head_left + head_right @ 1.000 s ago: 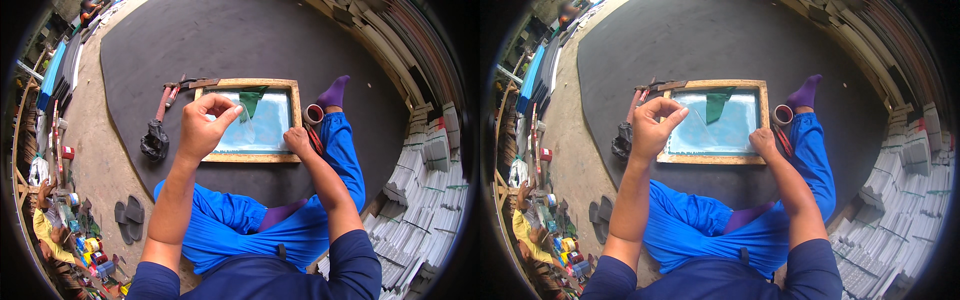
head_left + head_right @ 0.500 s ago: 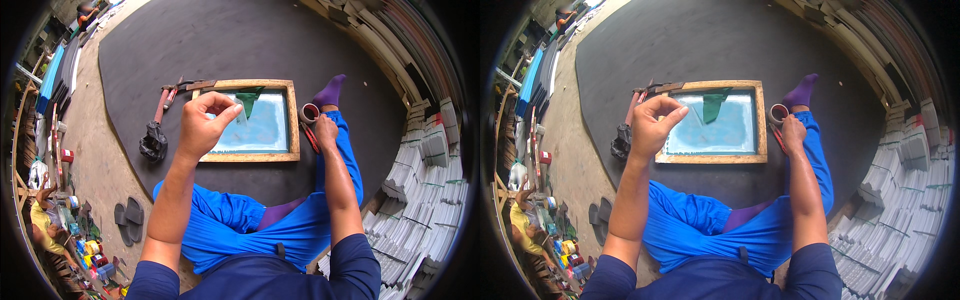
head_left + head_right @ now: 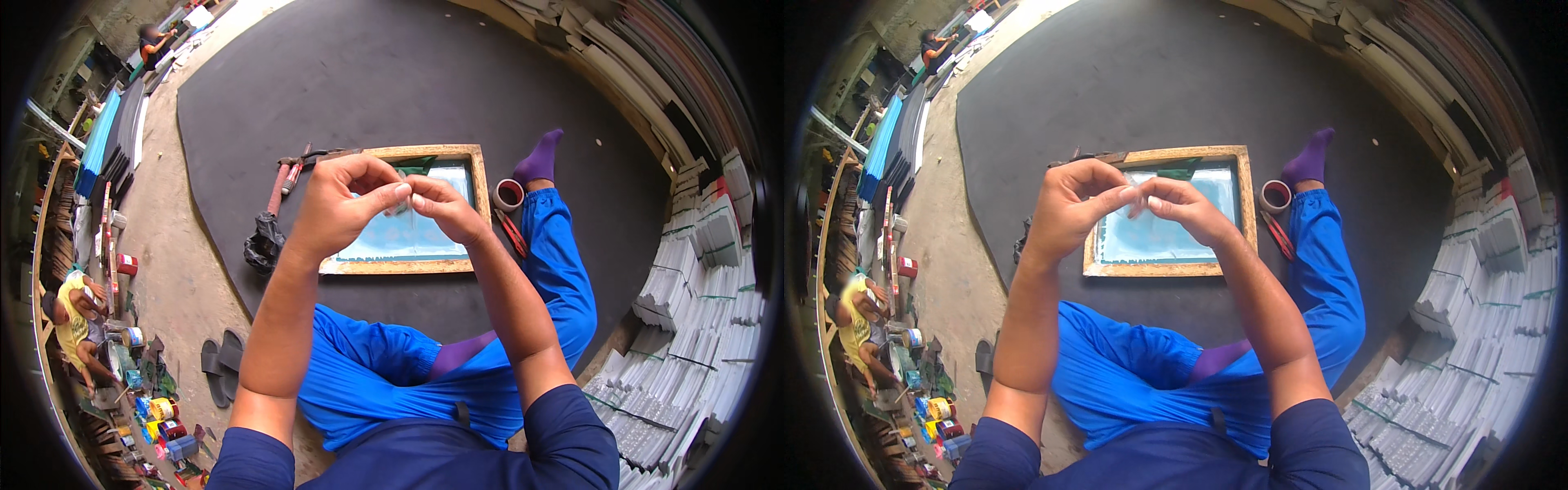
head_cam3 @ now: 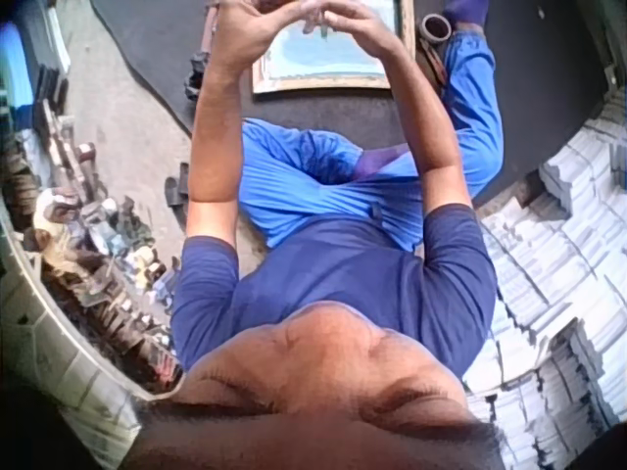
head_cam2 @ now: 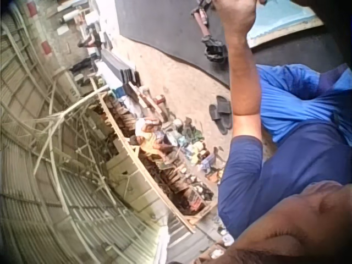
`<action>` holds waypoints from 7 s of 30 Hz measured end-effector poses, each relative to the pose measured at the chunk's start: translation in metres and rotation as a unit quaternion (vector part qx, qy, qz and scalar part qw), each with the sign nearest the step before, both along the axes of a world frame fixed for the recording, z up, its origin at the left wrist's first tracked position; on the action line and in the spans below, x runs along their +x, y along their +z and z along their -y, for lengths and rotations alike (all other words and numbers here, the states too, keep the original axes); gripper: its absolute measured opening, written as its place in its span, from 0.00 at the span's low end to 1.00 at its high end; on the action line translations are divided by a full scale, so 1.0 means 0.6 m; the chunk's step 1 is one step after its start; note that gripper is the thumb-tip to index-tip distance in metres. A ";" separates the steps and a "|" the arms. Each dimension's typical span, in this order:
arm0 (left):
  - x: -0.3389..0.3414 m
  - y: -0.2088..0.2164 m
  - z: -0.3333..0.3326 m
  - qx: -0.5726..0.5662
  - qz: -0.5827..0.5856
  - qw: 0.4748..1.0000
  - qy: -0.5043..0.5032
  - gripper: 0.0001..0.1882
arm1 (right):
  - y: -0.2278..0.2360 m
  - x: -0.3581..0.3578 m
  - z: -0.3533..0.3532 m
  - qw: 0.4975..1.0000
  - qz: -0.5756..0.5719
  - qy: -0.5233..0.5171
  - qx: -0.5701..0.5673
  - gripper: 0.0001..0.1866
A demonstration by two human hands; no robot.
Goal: The person sits on the floor and applies clear tape to the edges of a wooden frame containing a glass pane. They repeatedly tear pieces of tape and press them along the frame's perimeter, smoothing them down with their fingers.
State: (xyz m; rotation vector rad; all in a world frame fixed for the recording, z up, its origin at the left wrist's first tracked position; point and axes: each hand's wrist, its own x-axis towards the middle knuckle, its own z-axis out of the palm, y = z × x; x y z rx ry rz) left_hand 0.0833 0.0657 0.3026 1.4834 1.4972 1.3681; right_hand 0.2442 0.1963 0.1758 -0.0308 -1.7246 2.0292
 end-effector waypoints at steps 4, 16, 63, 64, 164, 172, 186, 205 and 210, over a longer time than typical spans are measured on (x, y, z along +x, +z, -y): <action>-0.029 0.039 0.020 0.001 0.035 0.999 0.005 0.05 | -0.012 0.009 0.003 0.997 0.036 0.065 -0.024 0.25; -0.132 -0.004 0.069 0.029 0.018 0.994 0.108 0.06 | -0.103 0.125 -0.010 0.961 0.277 -0.012 0.017 0.10; -0.259 -0.390 0.147 -0.070 0.249 0.913 0.317 0.02 | -0.302 0.131 -0.088 0.853 0.444 -0.256 0.102 0.10; -0.272 -0.356 0.154 -0.036 0.242 0.911 0.332 0.02 | -0.305 0.088 -0.098 0.854 0.425 -0.262 0.146 0.12; -0.234 -0.296 0.036 -0.012 0.265 0.912 0.311 0.18 | 0.309 0.186 0.076 0.812 0.241 -0.343 0.406 0.05; -0.296 -0.246 0.121 -0.009 0.174 0.929 0.328 0.15 | 0.372 0.132 0.083 0.599 0.066 -0.288 0.744 0.09; 0.017 0.081 0.101 0.073 0.079 0.979 -0.173 0.11 | 0.391 0.136 0.159 0.413 -0.108 -0.284 0.858 0.11; 0.129 0.065 0.104 0.094 0.090 0.984 -0.121 0.08 | 0.370 0.201 0.142 0.475 -0.116 -0.339 0.804 0.11; 0.140 0.058 0.091 0.117 0.204 0.969 -0.068 0.09 | 0.361 0.195 0.155 0.562 -0.093 -0.428 0.702 0.15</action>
